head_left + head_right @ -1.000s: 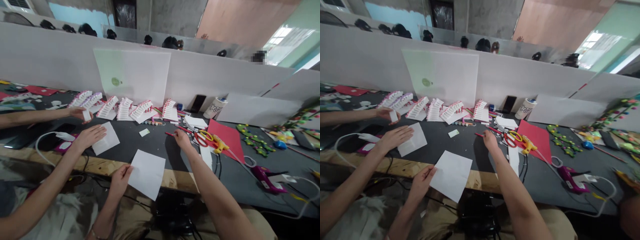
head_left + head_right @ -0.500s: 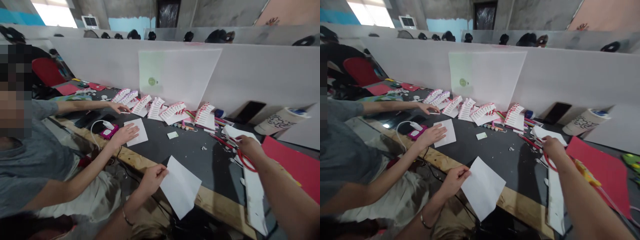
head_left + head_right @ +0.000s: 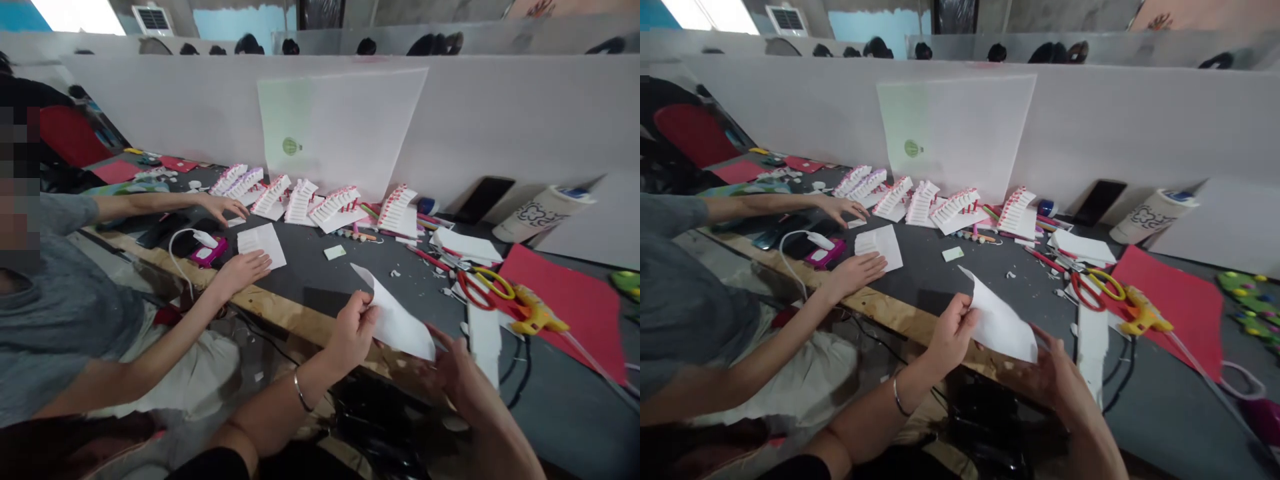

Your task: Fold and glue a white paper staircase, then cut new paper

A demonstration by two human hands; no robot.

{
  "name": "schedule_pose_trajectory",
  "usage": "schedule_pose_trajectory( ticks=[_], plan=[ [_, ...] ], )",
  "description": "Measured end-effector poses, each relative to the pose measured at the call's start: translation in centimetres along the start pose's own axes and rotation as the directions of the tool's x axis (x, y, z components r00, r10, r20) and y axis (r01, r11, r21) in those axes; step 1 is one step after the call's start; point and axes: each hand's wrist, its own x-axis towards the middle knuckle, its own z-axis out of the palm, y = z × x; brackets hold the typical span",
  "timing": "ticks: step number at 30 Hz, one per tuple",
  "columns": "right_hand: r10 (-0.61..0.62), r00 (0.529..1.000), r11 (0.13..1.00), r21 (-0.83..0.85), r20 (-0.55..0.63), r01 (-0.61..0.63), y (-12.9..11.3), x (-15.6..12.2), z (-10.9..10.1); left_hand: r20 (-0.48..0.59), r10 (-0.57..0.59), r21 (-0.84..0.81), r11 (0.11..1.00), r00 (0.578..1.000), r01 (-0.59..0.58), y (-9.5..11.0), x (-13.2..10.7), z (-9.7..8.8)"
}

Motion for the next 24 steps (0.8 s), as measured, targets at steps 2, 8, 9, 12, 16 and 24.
schedule_pose_trajectory(
  ticks=[2, 8, 9, 12, 16, 24],
  plan=[
    [0.03, 1.0, 0.996, 0.083, -0.001, -0.03, 0.5, -0.7, 1.0, 0.017, -0.063, -0.073, 0.995, 0.998, 0.064, -0.8, -0.6, 0.3],
    [-0.183, 0.976, 0.978, 0.075, -0.115, 0.193, -1.9, 0.9, 1.6, 0.057, -0.098, -0.058, 0.993, 0.994, 0.101, -2.2, -0.8, 0.0],
    [-0.214, 0.971, 0.976, 0.025, -0.111, 0.218, -1.9, 1.2, 1.2, 0.041, -0.096, -0.021, 0.995, 0.994, 0.097, -2.2, -0.7, -0.5],
    [-0.275, 0.955, 0.949, -0.19, -0.115, 0.25, -0.8, 1.7, 0.1, -0.141, 0.038, 0.2, 0.98, 0.989, -0.009, -2.5, -0.6, -2.6],
    [-0.245, 0.961, 0.948, -0.239, -0.124, 0.211, 1.0, 1.9, -0.4, -0.082, 0.437, 0.686, 0.677, 0.896, -0.267, -3.3, -0.7, -4.4],
    [-0.048, 0.982, 0.998, 0.041, -0.182, 0.056, 0.7, 0.1, 0.9, 0.619, 0.36, 0.702, 0.144, 0.698, -0.697, -4.2, -0.4, -0.6]
  ],
)
